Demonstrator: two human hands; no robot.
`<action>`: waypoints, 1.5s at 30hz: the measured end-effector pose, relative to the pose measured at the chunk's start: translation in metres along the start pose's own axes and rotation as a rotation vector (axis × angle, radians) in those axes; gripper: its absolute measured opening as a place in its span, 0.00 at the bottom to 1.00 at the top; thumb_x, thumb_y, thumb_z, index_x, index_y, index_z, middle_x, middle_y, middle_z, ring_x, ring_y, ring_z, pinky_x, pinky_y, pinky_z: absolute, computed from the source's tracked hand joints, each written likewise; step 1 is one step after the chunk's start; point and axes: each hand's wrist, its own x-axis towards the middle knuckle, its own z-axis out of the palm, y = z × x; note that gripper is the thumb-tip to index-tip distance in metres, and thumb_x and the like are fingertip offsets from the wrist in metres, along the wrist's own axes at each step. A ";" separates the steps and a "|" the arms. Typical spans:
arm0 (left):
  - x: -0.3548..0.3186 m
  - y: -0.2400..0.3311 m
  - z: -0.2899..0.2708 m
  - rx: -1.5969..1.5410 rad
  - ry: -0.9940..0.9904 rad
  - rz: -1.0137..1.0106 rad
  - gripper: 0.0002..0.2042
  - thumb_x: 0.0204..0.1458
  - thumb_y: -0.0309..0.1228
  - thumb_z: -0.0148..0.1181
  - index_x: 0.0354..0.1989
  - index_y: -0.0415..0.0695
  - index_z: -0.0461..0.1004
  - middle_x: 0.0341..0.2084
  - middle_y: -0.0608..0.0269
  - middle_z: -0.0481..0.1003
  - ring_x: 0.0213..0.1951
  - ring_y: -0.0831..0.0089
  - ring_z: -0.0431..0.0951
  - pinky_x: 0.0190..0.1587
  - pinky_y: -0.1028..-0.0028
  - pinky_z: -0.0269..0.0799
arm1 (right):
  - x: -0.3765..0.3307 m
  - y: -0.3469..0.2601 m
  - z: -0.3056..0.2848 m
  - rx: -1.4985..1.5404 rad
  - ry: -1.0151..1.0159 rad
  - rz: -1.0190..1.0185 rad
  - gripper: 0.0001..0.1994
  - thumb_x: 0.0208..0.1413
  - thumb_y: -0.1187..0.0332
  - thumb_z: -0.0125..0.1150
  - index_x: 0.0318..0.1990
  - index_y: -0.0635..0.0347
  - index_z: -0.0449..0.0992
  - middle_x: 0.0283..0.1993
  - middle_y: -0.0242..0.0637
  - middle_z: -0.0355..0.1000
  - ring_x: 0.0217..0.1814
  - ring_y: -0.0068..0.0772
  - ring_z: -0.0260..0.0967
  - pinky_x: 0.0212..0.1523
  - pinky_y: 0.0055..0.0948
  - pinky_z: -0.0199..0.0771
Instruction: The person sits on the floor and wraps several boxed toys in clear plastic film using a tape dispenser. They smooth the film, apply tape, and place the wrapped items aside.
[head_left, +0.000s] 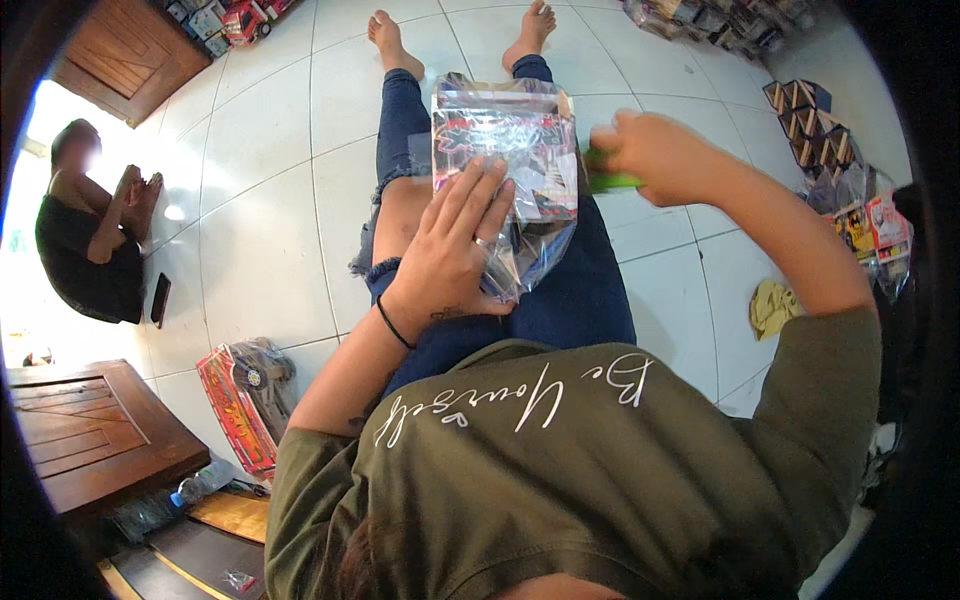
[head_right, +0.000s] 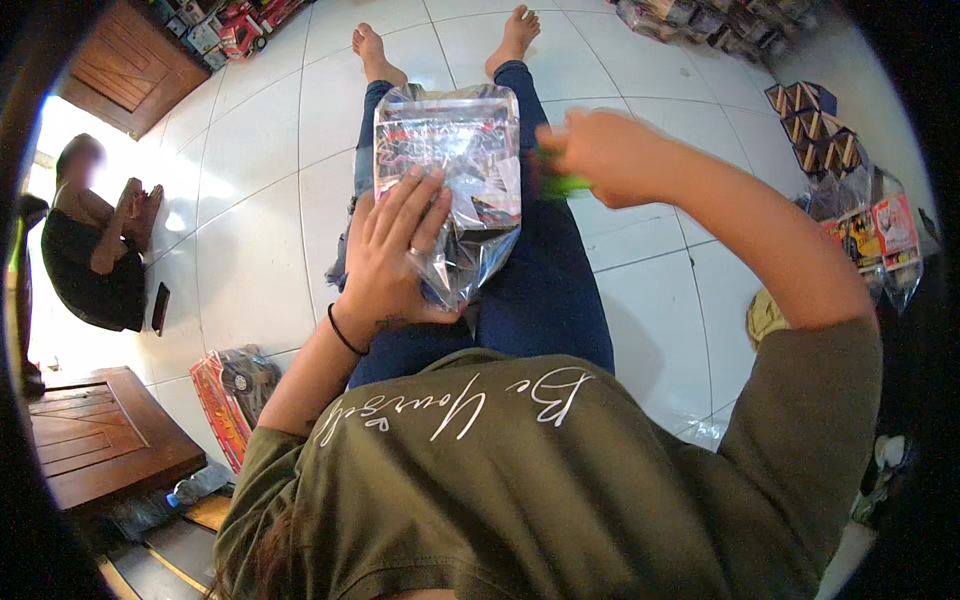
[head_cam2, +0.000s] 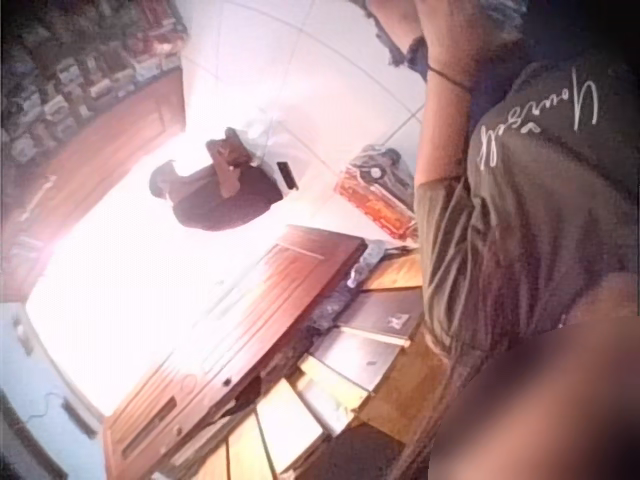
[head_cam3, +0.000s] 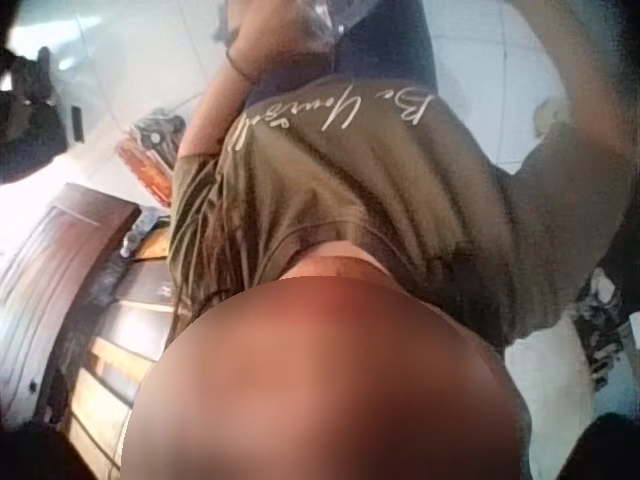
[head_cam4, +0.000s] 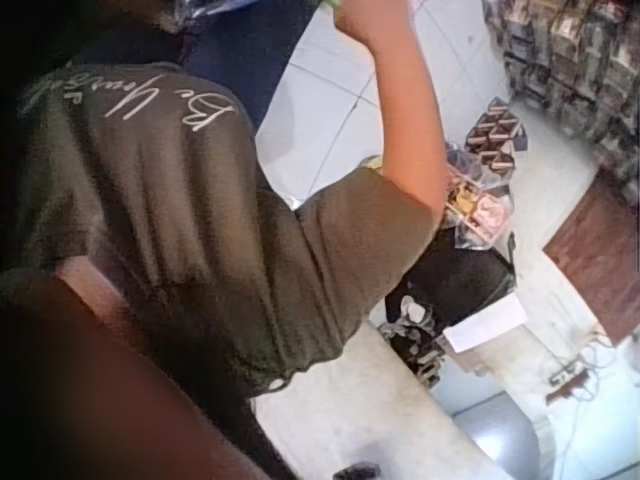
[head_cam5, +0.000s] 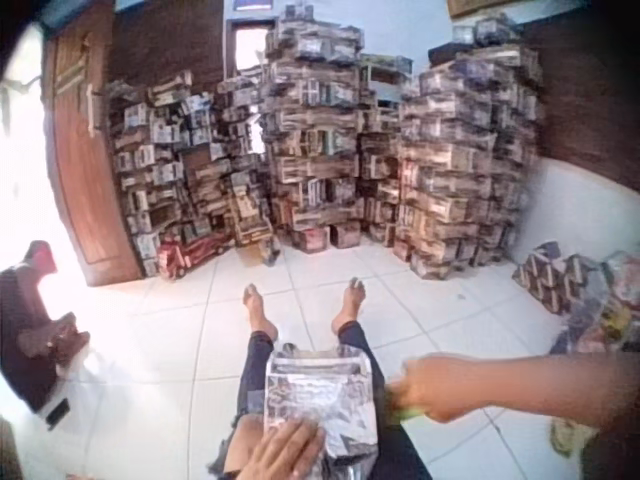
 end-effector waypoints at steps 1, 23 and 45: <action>-0.004 -0.002 0.000 0.009 -0.002 0.008 0.57 0.18 0.47 0.75 0.65 0.36 0.59 0.66 0.48 0.57 0.68 0.51 0.54 0.69 0.59 0.51 | 0.001 -0.011 0.023 -0.032 -0.331 -0.016 0.17 0.40 0.74 0.62 0.42 0.56 0.78 0.50 0.40 0.71 0.48 0.47 0.68 0.47 0.40 0.73; 0.082 -0.057 -0.028 -0.259 0.356 0.135 0.24 0.52 0.20 0.50 0.61 0.40 0.66 0.62 0.48 0.63 0.66 0.54 0.60 0.68 0.60 0.53 | 0.013 -0.049 0.305 0.740 1.024 1.286 0.31 0.58 0.58 0.60 0.66 0.59 0.60 0.67 0.52 0.57 0.69 0.50 0.54 0.67 0.42 0.53; 0.171 -0.143 -0.044 -0.487 -0.695 -0.488 0.30 0.60 0.49 0.48 0.64 0.39 0.59 0.49 0.58 0.72 0.51 0.69 0.70 0.60 0.70 0.55 | 0.165 -0.003 0.051 2.705 1.501 0.240 0.39 0.61 0.34 0.31 0.63 0.59 0.62 0.57 0.43 0.69 0.57 0.39 0.69 0.58 0.38 0.68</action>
